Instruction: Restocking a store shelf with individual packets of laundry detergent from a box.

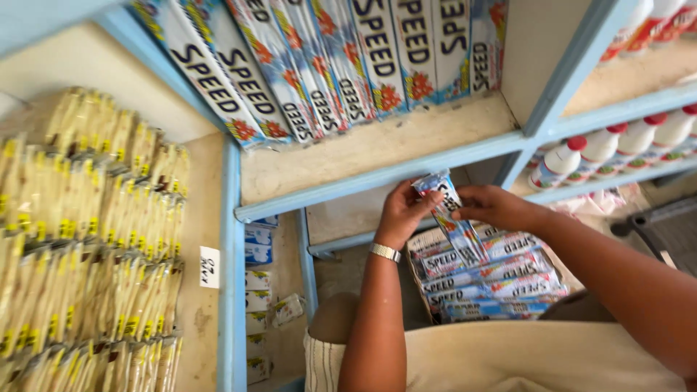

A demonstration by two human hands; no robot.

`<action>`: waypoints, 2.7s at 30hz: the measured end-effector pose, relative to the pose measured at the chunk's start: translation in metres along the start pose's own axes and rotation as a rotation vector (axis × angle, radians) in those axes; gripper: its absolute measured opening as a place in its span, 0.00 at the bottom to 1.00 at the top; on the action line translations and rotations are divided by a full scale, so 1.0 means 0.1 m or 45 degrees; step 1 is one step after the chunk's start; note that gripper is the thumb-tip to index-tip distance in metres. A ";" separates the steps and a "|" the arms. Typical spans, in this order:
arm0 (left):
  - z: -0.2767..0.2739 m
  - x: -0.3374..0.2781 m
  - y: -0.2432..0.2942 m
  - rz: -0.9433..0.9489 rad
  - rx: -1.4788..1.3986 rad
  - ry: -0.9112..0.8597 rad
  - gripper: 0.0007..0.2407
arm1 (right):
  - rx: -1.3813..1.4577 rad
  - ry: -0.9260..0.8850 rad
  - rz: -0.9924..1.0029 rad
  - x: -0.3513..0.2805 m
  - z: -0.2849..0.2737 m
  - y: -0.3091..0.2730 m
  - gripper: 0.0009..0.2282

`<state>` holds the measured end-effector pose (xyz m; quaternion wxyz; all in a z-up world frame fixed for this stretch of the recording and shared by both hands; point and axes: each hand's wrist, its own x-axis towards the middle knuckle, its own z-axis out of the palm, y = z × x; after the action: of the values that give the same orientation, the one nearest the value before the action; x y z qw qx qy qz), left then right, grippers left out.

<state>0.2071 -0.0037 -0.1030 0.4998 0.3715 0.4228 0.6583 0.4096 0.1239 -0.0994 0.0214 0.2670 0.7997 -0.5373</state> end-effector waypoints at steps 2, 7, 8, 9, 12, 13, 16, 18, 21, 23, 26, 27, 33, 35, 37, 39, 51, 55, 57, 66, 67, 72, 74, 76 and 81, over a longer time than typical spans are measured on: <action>0.00 -0.01 -0.01 0.025 0.045 -0.029 0.13 | 0.177 0.058 -0.057 -0.07 0.00 -0.21 0.16; 0.04 -0.03 -0.03 0.058 0.084 -0.135 0.12 | 0.428 0.237 -0.339 -0.16 -0.06 -0.42 0.15; 0.02 0.00 -0.01 0.040 0.057 -0.172 0.13 | 0.428 0.322 -0.237 -0.19 -0.07 -0.48 0.15; 0.02 -0.03 -0.01 0.011 0.025 -0.198 0.14 | 0.432 0.394 -0.123 -0.23 -0.06 -0.52 0.14; -0.04 -0.06 -0.09 -0.075 0.138 -0.242 0.16 | 0.547 0.508 -0.233 -0.26 -0.09 -0.55 0.14; -0.06 -0.07 -0.13 -0.063 0.142 -0.237 0.16 | 0.542 0.503 -0.245 -0.27 -0.12 -0.52 0.14; -0.05 -0.09 -0.15 -0.078 0.387 -0.341 0.19 | 0.530 0.626 -0.332 -0.27 -0.21 -0.43 0.12; 0.01 -0.12 -0.06 -0.045 0.522 -0.387 0.19 | 0.737 0.750 -0.435 -0.28 -0.27 -0.41 0.12; 0.12 -0.18 0.16 -0.007 0.527 -0.349 0.18 | 0.840 0.738 -0.463 -0.26 -0.29 -0.36 0.11; 0.14 -0.18 0.25 0.025 0.530 -0.333 0.18 | 0.824 0.758 -0.470 -0.26 -0.26 -0.40 0.12; 0.17 -0.20 0.34 0.072 0.500 -0.291 0.17 | 0.758 0.744 -0.463 -0.26 -0.16 -0.50 0.14; 0.18 -0.21 0.37 0.095 0.468 -0.270 0.16 | 0.702 0.715 -0.452 -0.27 -0.11 -0.53 0.15; 0.19 -0.19 0.48 0.192 0.339 -0.147 0.13 | 0.485 0.624 -0.403 -0.13 0.03 -0.35 0.12; 0.21 -0.21 0.61 0.234 0.311 -0.117 0.13 | 0.560 0.555 -0.456 -0.08 0.10 -0.34 0.13; 0.21 -0.23 0.72 0.277 0.281 -0.085 0.13 | 0.631 0.482 -0.507 -0.03 0.17 -0.32 0.15; 0.20 -0.26 0.83 0.309 0.276 -0.014 0.12 | 0.577 0.472 -0.413 0.01 0.24 -0.27 0.17; 0.20 -0.24 0.90 0.433 0.260 0.066 0.15 | 0.256 0.617 -0.376 -0.04 0.28 -0.52 0.20; 0.26 -0.36 1.24 0.572 0.462 0.063 0.22 | 0.323 0.644 -0.486 0.03 0.20 -0.70 0.21; 0.28 -0.42 1.45 0.648 0.684 0.101 0.26 | 0.462 0.631 -0.509 0.08 0.15 -0.80 0.23; -0.36 -0.09 1.93 0.628 0.643 0.263 0.30 | 0.256 0.503 -0.587 0.73 -0.05 -1.62 0.22; -0.49 -0.05 1.94 0.636 0.649 0.258 0.30 | 0.256 0.509 -0.596 0.83 0.00 -1.73 0.22; -1.12 0.19 1.98 0.762 0.676 0.388 0.30 | 0.245 0.514 -0.712 1.35 0.28 -2.17 0.26; -1.39 0.29 1.98 0.780 0.698 0.422 0.29 | 0.207 0.522 -0.784 1.53 0.43 -2.23 0.27; -1.65 0.37 1.95 0.788 0.712 0.469 0.29 | 0.167 0.517 -0.843 1.57 0.56 -2.33 0.28; -2.13 0.54 1.89 0.780 0.811 0.691 0.29 | -0.471 0.413 -0.790 1.50 0.64 -2.47 0.41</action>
<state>-0.0637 -0.0179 -0.0021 0.0185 0.4278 0.5886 0.6857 0.1537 0.0592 0.0350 -0.2207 0.0859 0.9187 -0.3160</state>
